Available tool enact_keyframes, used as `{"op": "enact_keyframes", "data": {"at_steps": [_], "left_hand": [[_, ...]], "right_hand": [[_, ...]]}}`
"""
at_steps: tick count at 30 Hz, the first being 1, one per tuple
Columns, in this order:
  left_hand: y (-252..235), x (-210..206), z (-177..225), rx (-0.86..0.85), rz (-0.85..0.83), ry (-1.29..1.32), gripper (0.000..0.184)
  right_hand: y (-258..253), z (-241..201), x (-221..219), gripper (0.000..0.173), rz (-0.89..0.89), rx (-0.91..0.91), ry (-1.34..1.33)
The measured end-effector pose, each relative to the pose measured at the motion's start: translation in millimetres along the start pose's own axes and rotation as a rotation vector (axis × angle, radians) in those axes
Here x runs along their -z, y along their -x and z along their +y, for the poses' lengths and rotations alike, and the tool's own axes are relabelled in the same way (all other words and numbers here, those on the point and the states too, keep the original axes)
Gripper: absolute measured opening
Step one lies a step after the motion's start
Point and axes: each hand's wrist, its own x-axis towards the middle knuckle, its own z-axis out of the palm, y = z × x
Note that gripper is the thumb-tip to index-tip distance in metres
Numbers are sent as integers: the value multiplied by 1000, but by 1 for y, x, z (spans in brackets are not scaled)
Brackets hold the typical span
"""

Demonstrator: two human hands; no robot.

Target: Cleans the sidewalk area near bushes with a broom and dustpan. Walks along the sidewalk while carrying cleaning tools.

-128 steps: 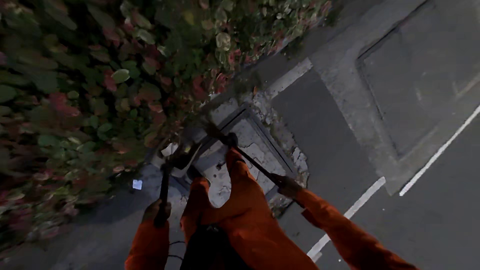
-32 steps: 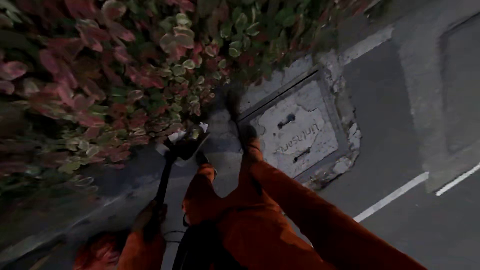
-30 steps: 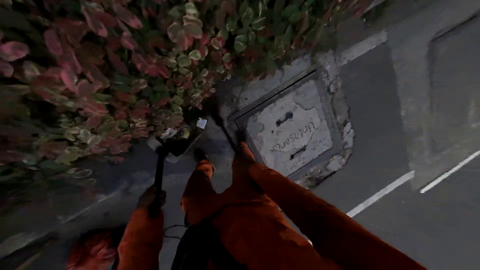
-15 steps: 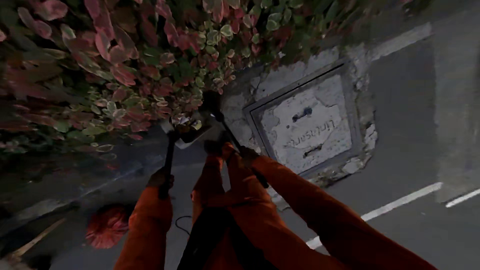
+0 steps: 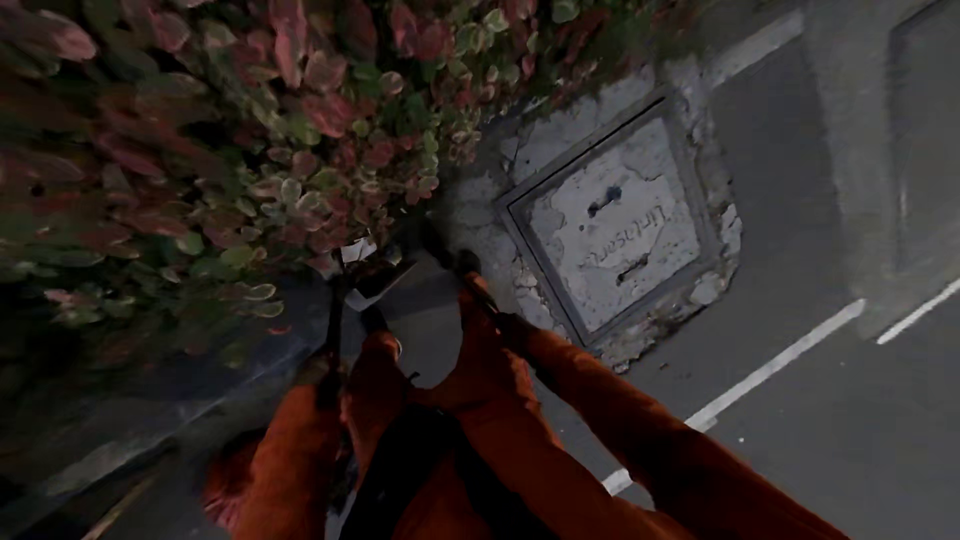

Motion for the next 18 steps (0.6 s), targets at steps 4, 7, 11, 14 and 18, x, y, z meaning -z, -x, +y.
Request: {"op": "enact_keyframes", "data": {"at_steps": [4, 7, 11, 14, 18], "left_hand": [[-10, 47, -4, 30, -100, 51, 28], [-18, 101, -54, 3, -167, 207, 27], [12, 125, -59, 20, -68, 73, 29], [5, 129, -42, 44, -14, 40, 27], [-25, 135, -26, 91, -16, 92, 27]], "right_hand": [[48, -5, -83, 66, -17, 85, -145], [95, -26, -127, 74, 57, -96, -325], [58, -66, -125, 68, 225, -204, -321], [-39, -91, -130, 66, 282, -169, -272], [-70, -134, -152, 66, 78, -31, 110]]}}
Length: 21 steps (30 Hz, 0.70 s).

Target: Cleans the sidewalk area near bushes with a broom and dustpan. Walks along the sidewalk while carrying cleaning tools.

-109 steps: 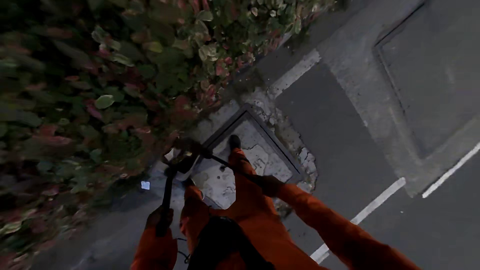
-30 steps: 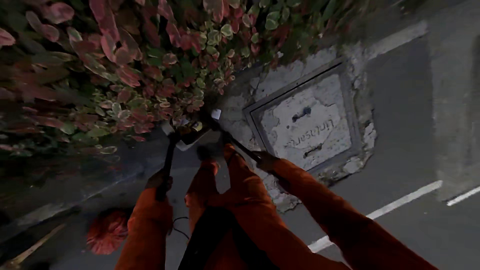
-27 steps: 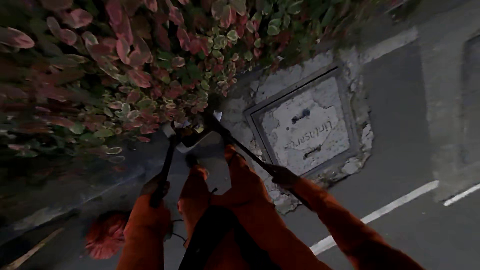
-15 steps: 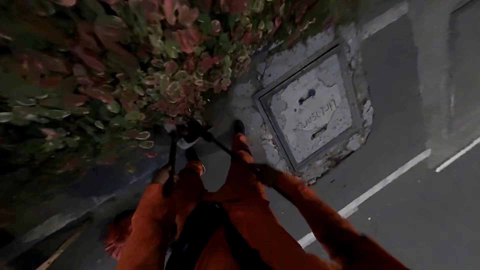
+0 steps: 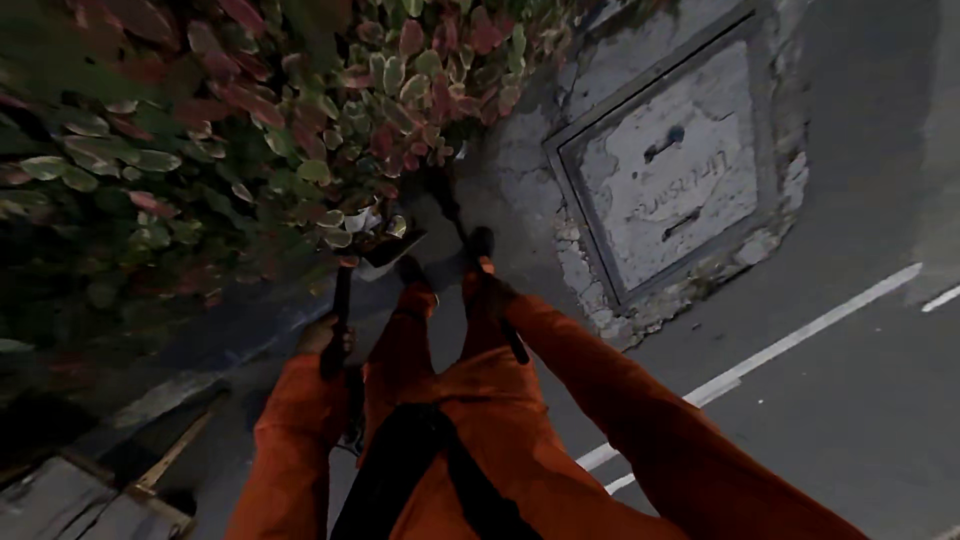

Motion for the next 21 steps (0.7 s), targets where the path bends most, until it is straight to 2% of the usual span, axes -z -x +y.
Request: {"op": "enact_keyframes", "data": {"at_steps": [3, 6, 9, 12, 14, 17, 19, 21], "left_hand": [[-9, 19, -12, 38, -59, 24, 29], [-13, 33, -17, 8, -77, 18, 29], [-17, 44, -35, 9, -99, 127, 28], [-19, 44, -40, -5, -73, 108, 25], [-19, 46, -43, -7, -56, 85, 25], [-18, 44, -39, -9, -37, 5, 25], [-16, 44, -35, -20, -50, -20, 24], [-18, 50, -41, -20, -54, 6, 23]], "right_hand": [[52, 41, -1, 53, -47, 95, -142], [109, 84, 0, 67, -159, 32, -265], [148, 88, -24, 75, -124, -99, -373], [132, 58, -36, 74, 30, -156, -416], [92, 33, -43, 64, 81, -81, -445], [47, 21, -31, 56, -8, 56, -234], [62, 36, -14, 56, -83, 93, -191], [92, 67, -18, 63, -108, 43, -243]]}}
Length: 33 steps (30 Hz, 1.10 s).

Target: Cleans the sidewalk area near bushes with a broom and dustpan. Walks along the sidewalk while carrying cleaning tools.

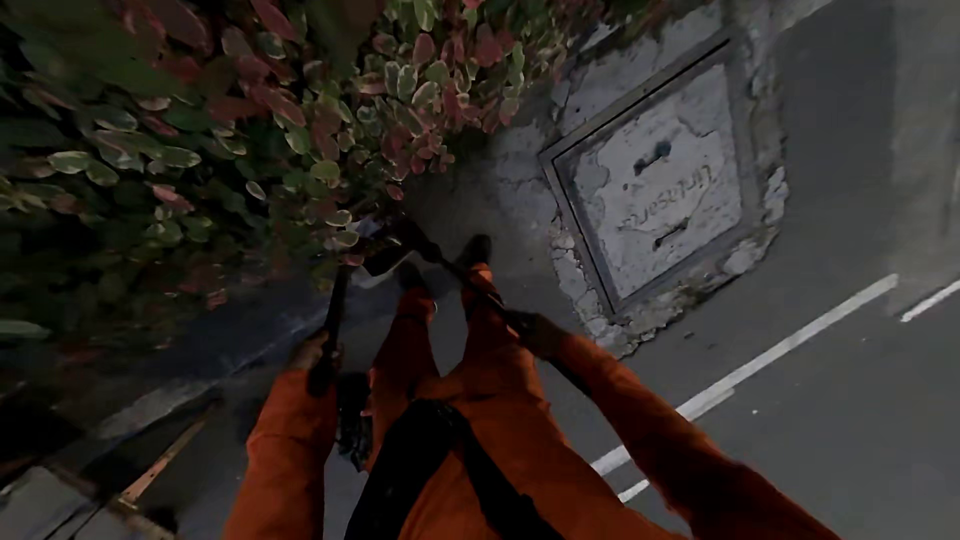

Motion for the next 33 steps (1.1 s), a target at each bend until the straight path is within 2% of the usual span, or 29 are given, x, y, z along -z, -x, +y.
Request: {"op": "enact_keyframes", "data": {"at_steps": [2, 4, 6, 8, 10, 13, 14, 17, 20, 22, 25, 27, 29, 30, 33], "left_hand": [[4, 6, -4, -19, 17, -18, 25], [13, 14, -14, -41, 6, -29, 29], [7, 27, -27, -60, -38, 35, 30], [5, 32, -30, -58, -45, 73, 30], [3, 27, -23, -38, 20, 57, 29], [1, 20, -9, -6, 53, 24, 28], [4, 19, -7, 4, 45, 19, 28], [10, 20, -13, -9, -6, 14, 30], [49, 6, -18, -57, -2, 10, 29], [63, -3, -18, -46, 29, -7, 31], [18, 5, -24, -3, 11, 47, 33], [11, 6, -27, 22, 6, 70, 28], [14, -3, -28, 4, 58, 74, 21], [16, -7, -30, -6, 47, 81, 20], [23, -14, -37, -3, -38, 81, 18]], "right_hand": [[28, 7, -5, 73, 36, -49, -75], [38, -3, -11, 74, 106, -79, -110], [11, -19, -17, 65, 180, -49, -87], [-46, -40, -23, 55, 228, -22, 26], [-89, -67, -36, 58, 150, -66, 215], [-60, -125, -31, 62, -77, -64, 360], [-52, -121, -27, 63, -86, -17, 346], [-37, -58, -14, 62, -36, 119, 280], [2, -23, -13, 66, -56, 51, 234], [7, -24, -28, 64, 2, -9, 157], [-28, -56, -43, 67, 71, -39, 44], [-49, -84, -39, 72, 15, -22, 33], [-53, -95, -19, 67, -119, 31, 137], [-50, -86, -9, 62, -151, 83, 190], [-23, -7, -12, 54, -106, 211, 229]]}}
